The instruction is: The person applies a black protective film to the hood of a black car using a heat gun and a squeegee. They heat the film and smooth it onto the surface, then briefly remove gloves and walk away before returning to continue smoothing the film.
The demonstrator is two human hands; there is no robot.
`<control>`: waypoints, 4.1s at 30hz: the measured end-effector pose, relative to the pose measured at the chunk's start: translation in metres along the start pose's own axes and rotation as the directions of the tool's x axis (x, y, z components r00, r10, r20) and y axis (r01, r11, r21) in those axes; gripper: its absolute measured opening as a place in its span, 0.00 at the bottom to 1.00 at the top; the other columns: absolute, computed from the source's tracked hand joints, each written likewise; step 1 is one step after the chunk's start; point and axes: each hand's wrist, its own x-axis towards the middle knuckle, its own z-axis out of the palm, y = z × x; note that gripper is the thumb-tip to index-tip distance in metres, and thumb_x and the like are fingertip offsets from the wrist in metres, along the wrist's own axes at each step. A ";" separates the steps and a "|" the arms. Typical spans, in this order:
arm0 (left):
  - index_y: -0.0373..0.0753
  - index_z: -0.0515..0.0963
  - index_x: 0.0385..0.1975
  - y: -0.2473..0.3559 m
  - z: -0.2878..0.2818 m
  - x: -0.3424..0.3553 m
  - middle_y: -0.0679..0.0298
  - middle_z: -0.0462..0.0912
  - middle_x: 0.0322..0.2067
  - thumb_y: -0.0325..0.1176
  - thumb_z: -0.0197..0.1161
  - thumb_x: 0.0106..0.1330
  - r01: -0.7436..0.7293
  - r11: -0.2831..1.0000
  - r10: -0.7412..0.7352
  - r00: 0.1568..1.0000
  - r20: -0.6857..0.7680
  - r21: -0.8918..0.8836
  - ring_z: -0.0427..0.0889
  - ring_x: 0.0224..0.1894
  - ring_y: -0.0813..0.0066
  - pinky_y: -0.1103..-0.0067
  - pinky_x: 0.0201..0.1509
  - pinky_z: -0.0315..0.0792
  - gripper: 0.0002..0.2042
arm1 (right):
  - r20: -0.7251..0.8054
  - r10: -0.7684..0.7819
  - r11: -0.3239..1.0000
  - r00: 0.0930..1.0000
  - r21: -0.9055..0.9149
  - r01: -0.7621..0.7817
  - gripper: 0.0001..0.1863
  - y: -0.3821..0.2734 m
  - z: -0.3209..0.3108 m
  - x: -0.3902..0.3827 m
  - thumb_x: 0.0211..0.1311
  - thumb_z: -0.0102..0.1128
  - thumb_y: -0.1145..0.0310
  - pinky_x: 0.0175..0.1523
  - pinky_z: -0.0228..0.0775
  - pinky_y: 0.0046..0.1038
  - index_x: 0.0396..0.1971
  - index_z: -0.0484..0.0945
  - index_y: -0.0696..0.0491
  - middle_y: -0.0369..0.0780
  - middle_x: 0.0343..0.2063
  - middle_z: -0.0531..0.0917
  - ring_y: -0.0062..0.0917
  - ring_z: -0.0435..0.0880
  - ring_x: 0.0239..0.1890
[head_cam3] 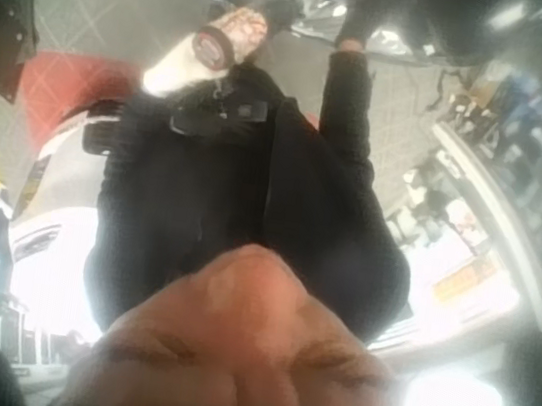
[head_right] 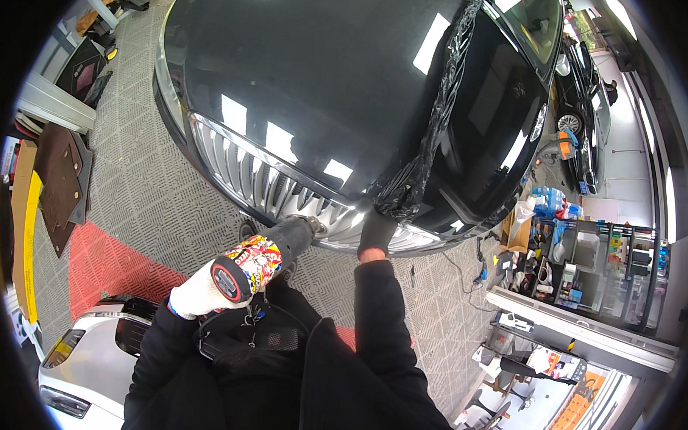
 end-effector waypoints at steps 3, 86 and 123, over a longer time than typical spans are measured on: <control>0.34 0.58 0.76 -0.001 -0.004 0.000 0.60 0.75 0.66 0.27 0.85 0.53 -0.035 0.999 0.035 0.999 0.030 -0.004 0.76 0.65 0.74 0.72 0.71 0.74 0.51 | -0.020 -0.042 0.940 0.999 -0.340 0.033 0.19 0.001 0.004 0.000 0.54 0.77 0.66 0.38 0.78 0.29 0.40 0.87 0.65 0.43 0.36 0.90 0.26 0.86 0.33; 0.35 0.81 0.45 0.296 -0.058 0.195 0.70 0.82 0.29 0.27 0.67 0.62 0.168 0.840 -0.329 0.914 0.237 0.517 0.76 0.24 0.88 0.84 0.28 0.71 0.12 | -0.280 0.267 0.766 0.922 -0.519 -0.380 0.22 -0.080 -0.014 0.126 0.62 0.65 0.52 0.51 0.81 0.45 0.41 0.90 0.56 0.54 0.36 0.90 0.50 0.91 0.46; 0.30 0.78 0.56 0.277 -0.096 0.190 0.61 0.88 0.44 0.17 0.64 0.58 0.049 0.918 -0.170 0.945 0.280 0.393 0.82 0.32 0.83 0.82 0.35 0.78 0.23 | -0.134 0.105 0.753 0.985 -0.636 -0.166 0.22 -0.088 -0.020 0.120 0.68 0.60 0.51 0.49 0.79 0.51 0.40 0.89 0.57 0.58 0.35 0.87 0.56 0.87 0.46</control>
